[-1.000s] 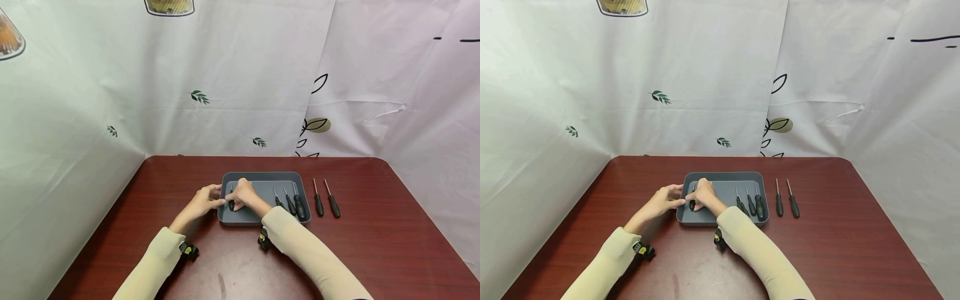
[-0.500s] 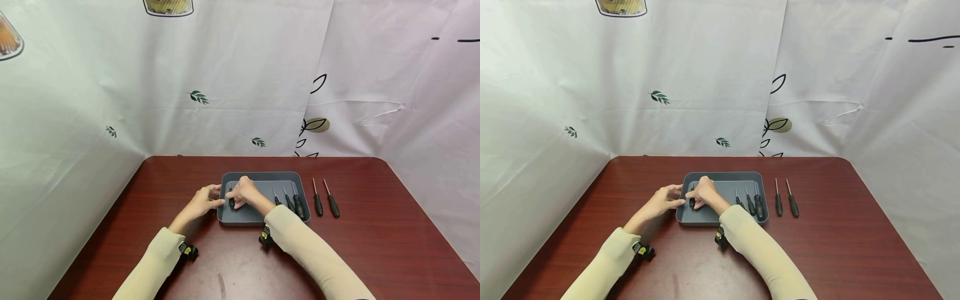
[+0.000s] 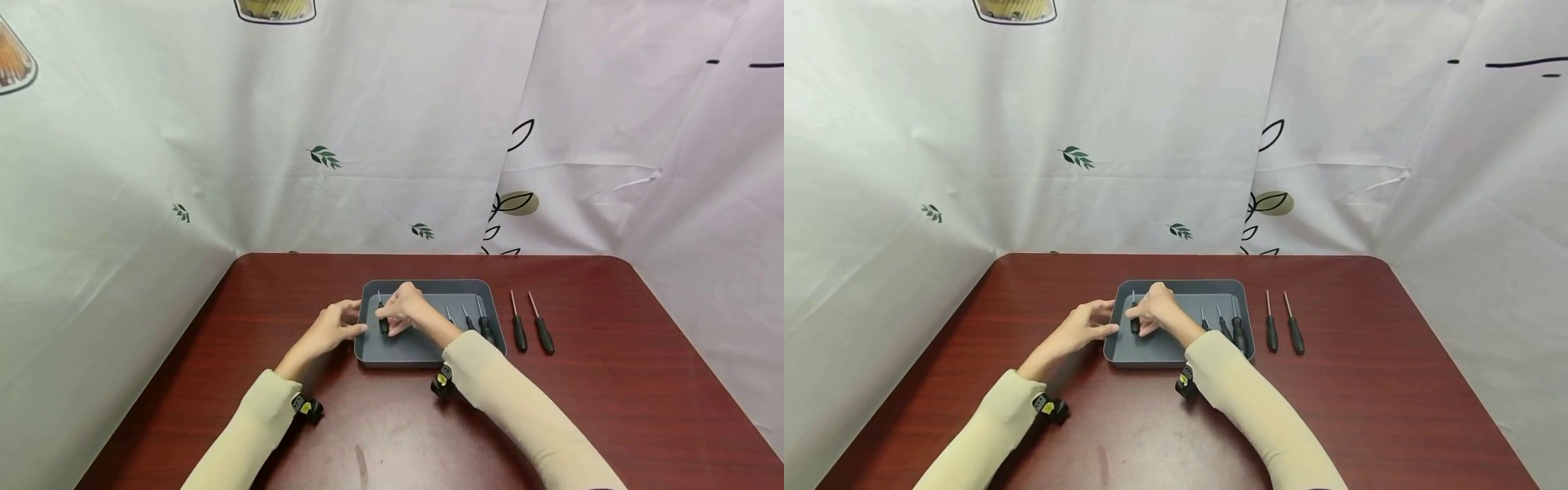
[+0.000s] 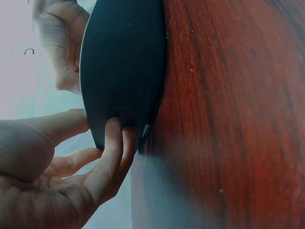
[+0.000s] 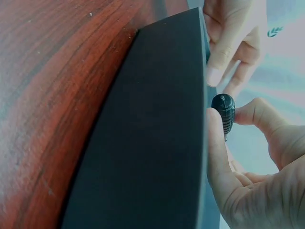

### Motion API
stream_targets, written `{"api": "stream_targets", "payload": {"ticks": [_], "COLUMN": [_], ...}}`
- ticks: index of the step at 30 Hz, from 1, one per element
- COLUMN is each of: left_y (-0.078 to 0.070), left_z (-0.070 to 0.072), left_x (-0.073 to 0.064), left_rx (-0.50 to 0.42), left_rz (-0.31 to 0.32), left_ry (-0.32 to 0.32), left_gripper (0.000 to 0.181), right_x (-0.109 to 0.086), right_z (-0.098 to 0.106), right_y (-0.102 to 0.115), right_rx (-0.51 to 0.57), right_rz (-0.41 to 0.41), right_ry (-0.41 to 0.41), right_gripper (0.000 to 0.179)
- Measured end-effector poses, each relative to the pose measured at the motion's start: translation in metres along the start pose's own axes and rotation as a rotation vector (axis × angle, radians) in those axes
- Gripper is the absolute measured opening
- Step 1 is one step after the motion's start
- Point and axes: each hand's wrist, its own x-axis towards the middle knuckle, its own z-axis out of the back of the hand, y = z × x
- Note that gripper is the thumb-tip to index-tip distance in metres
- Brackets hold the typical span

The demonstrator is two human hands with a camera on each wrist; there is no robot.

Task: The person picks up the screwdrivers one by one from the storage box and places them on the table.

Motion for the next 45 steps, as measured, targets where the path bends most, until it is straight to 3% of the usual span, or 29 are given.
{"api": "stream_targets", "payload": {"ticks": [23,30,45], "left_y": [-0.004,-0.003,-0.003], "left_z": [-0.001,-0.001,-0.001], "left_x": [-0.001,0.0,-0.001], "left_rx": [0.005,-0.032,-0.04], "left_rz": [0.017,-0.031,-0.032], "left_ry": [-0.013,-0.001,-0.001], "left_gripper": [0.058,0.056,0.057], "right_x": [-0.018,-0.023,-0.03], "right_z": [0.042,0.055,0.073], "right_y": [0.003,0.002,-0.005], "right_rx": [0.023,0.052,0.048], "right_rz": [0.049,0.072,0.077], "right_ry": [0.074,0.082,0.08], "right_gripper": [0.012,0.012,0.014]}}
